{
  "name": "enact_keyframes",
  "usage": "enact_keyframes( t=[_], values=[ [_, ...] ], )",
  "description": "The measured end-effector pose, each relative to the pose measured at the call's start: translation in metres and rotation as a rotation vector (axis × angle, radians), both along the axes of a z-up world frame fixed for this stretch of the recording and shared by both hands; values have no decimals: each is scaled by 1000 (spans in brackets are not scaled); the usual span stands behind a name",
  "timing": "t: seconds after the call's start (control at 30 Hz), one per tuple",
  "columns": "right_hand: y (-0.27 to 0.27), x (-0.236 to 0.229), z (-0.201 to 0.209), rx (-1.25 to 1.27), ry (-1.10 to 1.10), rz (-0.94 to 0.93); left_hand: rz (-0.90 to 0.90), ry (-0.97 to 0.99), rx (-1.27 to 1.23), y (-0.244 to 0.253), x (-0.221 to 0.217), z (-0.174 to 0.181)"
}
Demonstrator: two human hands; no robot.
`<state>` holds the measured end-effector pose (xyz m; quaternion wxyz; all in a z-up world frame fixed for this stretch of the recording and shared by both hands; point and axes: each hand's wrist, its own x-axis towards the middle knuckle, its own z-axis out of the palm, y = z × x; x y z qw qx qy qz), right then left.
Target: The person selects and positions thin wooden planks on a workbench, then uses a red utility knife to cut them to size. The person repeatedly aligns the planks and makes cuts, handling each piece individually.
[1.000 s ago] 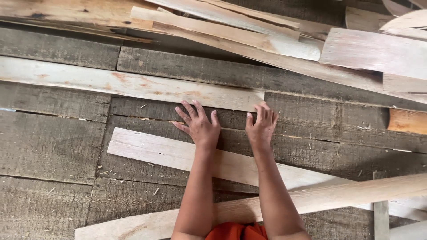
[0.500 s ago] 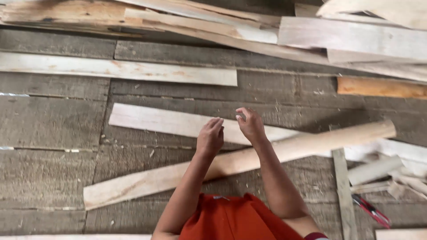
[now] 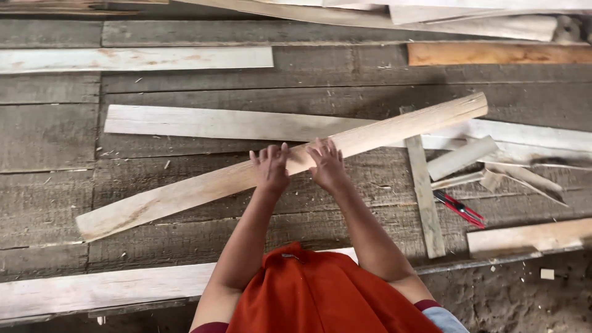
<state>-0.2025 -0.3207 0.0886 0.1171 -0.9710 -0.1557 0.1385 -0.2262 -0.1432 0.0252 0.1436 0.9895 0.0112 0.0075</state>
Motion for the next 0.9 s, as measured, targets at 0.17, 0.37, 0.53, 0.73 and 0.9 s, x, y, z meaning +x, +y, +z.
enact_keyframes(
  t=[0.17,0.37,0.53,0.73,0.9],
  values=[
    [-29,-15,-3,69,-201,-36,72,-42,-213,-11,11,1],
    [-77,-1,24,-2,-496,-148,195,147,-252,-34,24,49],
    [-123,22,-10,17,-577,-170,234,121,-263,-65,23,60],
    [-179,49,-53,15,-335,-224,209,181,-242,-124,23,53],
    [-221,60,-40,5,-68,-424,140,379,-325,-180,26,90]
  ],
)
